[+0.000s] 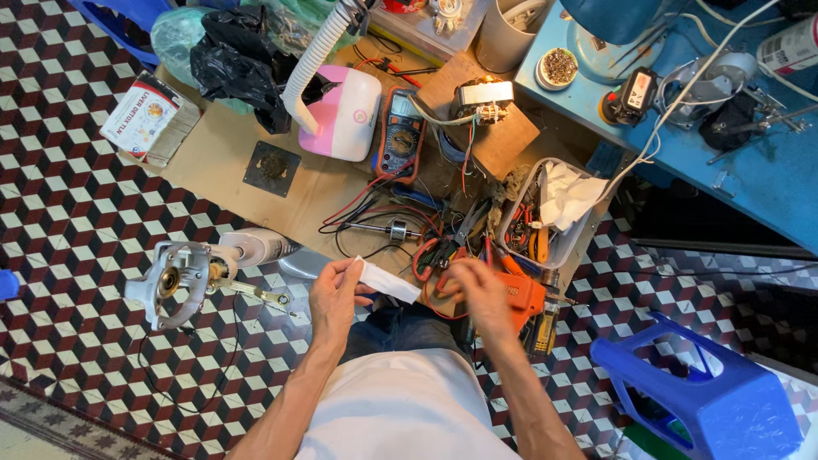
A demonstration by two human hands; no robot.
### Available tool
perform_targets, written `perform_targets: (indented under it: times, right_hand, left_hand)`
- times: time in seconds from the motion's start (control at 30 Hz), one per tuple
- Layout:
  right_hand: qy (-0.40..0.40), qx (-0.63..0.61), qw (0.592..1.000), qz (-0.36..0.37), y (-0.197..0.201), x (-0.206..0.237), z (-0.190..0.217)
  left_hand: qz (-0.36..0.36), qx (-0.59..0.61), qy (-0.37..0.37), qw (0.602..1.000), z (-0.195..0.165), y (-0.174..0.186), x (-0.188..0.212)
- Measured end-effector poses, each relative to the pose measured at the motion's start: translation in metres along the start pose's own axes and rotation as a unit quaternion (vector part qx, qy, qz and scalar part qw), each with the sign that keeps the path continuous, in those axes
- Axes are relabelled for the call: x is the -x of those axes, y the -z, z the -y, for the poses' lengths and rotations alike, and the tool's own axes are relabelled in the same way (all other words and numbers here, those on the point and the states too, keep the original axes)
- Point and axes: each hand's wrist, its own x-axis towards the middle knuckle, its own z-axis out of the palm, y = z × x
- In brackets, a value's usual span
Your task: The person works at a cluttered workbench, stripping and twisting wires on a small electrical component, then uses pliers and a soldering iron to join connections. They later handle a fan motor assembly, inspect it, and wipe the work area with a tissue.
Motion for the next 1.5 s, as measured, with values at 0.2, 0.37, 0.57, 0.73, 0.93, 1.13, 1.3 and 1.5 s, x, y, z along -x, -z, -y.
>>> perform_targets:
  times: [0.2, 0.37, 0.57, 0.73, 0.93, 1.13, 1.3, 1.5]
  right_hand:
    - [-0.094, -0.199, 0.974, 0.045, -0.068, 0.026, -0.017]
    - [-0.108, -0.19, 0.975, 0.032, -0.081, 0.026, -0.031]
    - [-0.115, -0.223, 0.966, 0.059, -0.099, 0.027, -0.049]
    - [-0.136, -0.238, 0.958, 0.086, -0.097, 0.032, -0.054]
    - [-0.107, -0.172, 0.979, 0.0, -0.099, 0.034, -0.055]
    - [-0.091, -0.213, 0.973, -0.013, -0.1, 0.035, -0.047]
    - [-0.06, -0.224, 0.973, 0.004, -0.101, 0.04, -0.042]
    - [-0.053, -0.324, 0.944, 0.036, -0.094, 0.046, -0.037]
  left_hand:
    - [0.069, -0.03, -0.03, 0.997, 0.001, -0.018, 0.02]
    - [0.087, -0.059, -0.003, 0.994, 0.013, 0.002, 0.022]
    - [0.149, -0.059, -0.015, 0.987, 0.032, 0.023, 0.018]
    - [0.131, -0.031, -0.026, 0.991, 0.036, 0.028, 0.014]
    - [0.155, -0.044, -0.054, 0.985, 0.022, 0.03, 0.022]
    - [0.217, -0.023, -0.031, 0.975, 0.001, 0.023, 0.032]
    - [0.209, -0.099, 0.006, 0.973, -0.009, 0.019, 0.025]
    - [0.213, -0.023, 0.087, 0.973, 0.004, 0.012, 0.024]
